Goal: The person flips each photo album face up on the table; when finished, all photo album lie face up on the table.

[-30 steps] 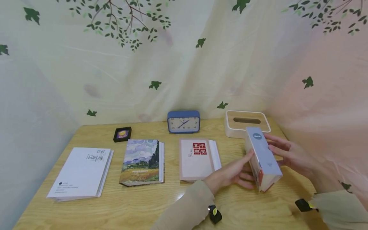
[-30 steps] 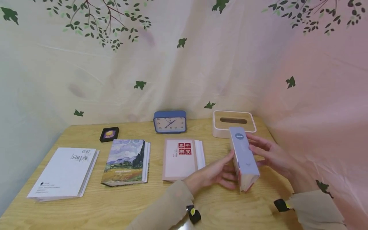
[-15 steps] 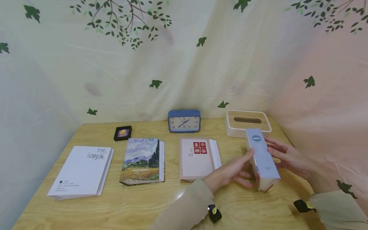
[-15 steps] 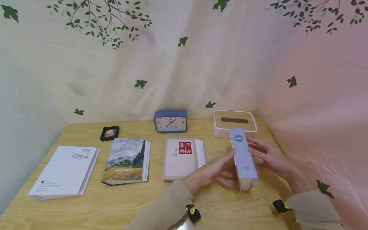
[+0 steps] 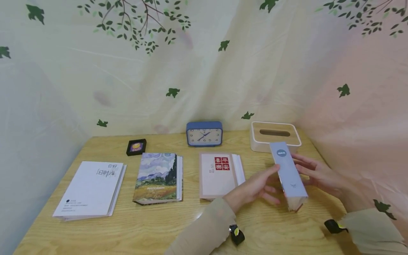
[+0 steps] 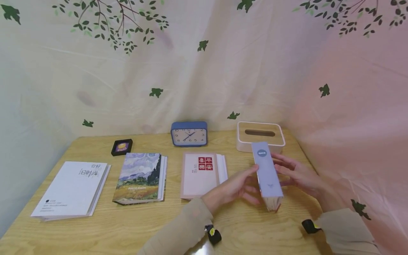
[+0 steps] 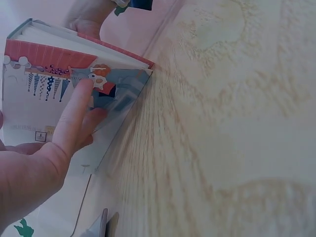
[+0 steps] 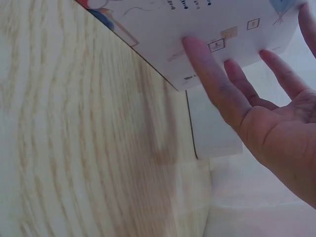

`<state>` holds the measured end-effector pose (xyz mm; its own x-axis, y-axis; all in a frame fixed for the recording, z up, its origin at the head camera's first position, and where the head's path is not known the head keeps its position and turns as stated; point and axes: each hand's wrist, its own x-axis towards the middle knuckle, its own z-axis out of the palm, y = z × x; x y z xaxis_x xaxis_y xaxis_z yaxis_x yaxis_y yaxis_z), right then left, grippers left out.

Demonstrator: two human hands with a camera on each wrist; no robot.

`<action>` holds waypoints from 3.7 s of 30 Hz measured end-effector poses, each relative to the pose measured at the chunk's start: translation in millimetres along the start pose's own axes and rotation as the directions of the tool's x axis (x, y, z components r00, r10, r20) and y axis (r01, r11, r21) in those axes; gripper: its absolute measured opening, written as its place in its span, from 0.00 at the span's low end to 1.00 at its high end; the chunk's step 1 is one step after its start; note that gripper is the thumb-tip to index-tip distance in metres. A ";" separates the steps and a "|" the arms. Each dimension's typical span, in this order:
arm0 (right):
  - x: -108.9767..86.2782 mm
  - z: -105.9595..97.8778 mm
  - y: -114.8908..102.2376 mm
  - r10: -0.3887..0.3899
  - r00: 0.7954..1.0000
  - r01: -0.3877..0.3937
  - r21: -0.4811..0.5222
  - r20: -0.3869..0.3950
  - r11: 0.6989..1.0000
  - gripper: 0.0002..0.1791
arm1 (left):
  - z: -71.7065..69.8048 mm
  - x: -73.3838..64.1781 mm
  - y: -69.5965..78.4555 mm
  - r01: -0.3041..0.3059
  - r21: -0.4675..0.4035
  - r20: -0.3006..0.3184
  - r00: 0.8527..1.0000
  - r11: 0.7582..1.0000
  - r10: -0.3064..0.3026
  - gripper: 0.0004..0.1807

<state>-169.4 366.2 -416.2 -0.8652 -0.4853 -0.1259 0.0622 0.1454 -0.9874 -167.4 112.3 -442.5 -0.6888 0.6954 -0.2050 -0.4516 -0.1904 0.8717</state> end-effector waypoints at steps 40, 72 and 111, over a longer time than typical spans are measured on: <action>10.7 -29.8 28.1 0.087 0.989 -0.129 -0.419 -0.120 0.899 0.42 | -12.5 1.3 -8.3 -0.023 0.162 -0.291 0.954 0.987 0.070 0.22; 11.0 -34.4 21.0 0.245 0.967 -0.253 -0.332 -0.067 0.909 0.44 | -6.2 1.7 -1.9 0.115 0.309 -0.362 0.932 0.944 0.005 0.12; 23.8 2.4 -31.3 -0.419 0.885 0.083 -0.818 -0.202 0.569 0.19 | -64.2 -48.5 63.8 -0.150 0.748 -0.086 0.944 0.646 0.319 0.32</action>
<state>-190.8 348.0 -388.6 -0.8924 -0.3164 0.3216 -0.4432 0.7479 -0.4941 -199.3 22.0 -405.6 -0.8433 0.5355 0.0465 0.2360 0.2911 0.9271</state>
